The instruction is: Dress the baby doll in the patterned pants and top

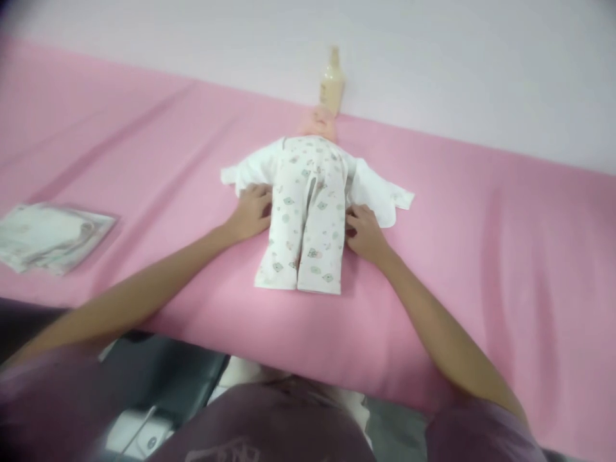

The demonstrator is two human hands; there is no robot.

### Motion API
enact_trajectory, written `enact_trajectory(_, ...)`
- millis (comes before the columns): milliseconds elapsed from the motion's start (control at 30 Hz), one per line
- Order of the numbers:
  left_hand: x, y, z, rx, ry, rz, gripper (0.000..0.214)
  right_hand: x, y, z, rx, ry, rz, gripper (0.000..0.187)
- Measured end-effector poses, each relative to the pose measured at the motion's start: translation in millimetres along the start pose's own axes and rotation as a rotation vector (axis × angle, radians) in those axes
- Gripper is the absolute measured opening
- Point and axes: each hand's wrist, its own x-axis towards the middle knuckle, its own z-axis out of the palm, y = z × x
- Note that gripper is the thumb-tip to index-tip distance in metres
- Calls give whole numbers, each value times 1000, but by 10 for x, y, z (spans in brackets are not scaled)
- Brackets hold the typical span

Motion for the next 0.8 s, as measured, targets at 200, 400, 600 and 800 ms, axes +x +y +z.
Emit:
enact_trajectory(200, -57, -8, 22, 15, 9, 111, 26, -31, -31, -12, -71, -104, 22, 13)
enact_trajectory(400, -20, -43, -83, 168, 28, 116, 22, -18, -30, -29, -95, -151, 34, 19)
enact_trajectory(600, -33, -239, -402, 222, -38, 346, 16, -40, -10, -73, -35, -144, 7, 16)
enact_trajectory(800, -94, -82, -340, 215, -59, 248, 19, -55, -41, -99, -62, -60, -79, 22)
